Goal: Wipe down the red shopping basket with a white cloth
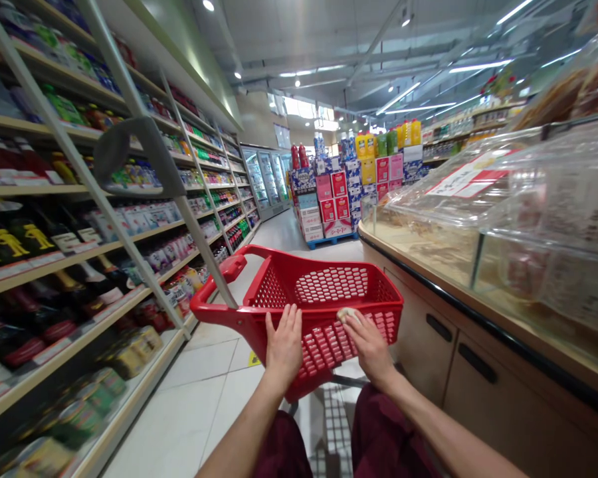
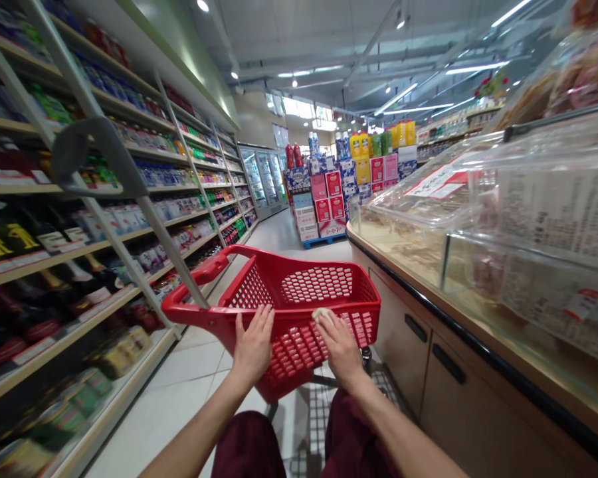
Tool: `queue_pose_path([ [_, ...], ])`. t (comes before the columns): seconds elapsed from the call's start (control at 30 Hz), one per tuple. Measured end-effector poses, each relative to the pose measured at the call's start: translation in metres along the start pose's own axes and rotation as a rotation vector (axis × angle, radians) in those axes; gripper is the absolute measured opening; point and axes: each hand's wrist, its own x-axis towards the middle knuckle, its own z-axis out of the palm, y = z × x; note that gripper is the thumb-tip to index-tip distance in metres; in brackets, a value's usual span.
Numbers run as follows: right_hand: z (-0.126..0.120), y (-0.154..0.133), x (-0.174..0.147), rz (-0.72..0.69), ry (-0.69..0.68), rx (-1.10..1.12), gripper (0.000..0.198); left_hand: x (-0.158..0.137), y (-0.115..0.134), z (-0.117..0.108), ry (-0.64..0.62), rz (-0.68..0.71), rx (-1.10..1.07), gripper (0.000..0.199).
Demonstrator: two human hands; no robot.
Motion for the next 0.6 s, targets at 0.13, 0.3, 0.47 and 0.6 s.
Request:
queue_pose_path([
  [0.13,0.001,0.007,-0.001,-0.008,-0.015,-0.026,0.035,0.003,0.012,0.004,-0.027,0.052,0.000,0.059],
  [0.3,-0.005,0.017,-0.013,0.012,-0.053,-0.006,0.037,0.007,0.018,0.006,-0.042,0.056,-0.016,0.058],
  [0.47,-0.012,0.036,-0.011,0.085,0.016,-0.071,0.037,0.011,0.026,0.006,-0.056,0.108,-0.061,0.058],
  [0.6,-0.013,0.046,-0.028,0.020,-0.070,-0.073,0.040,0.015,0.031,0.006,-0.066,0.096,-0.061,0.056],
])
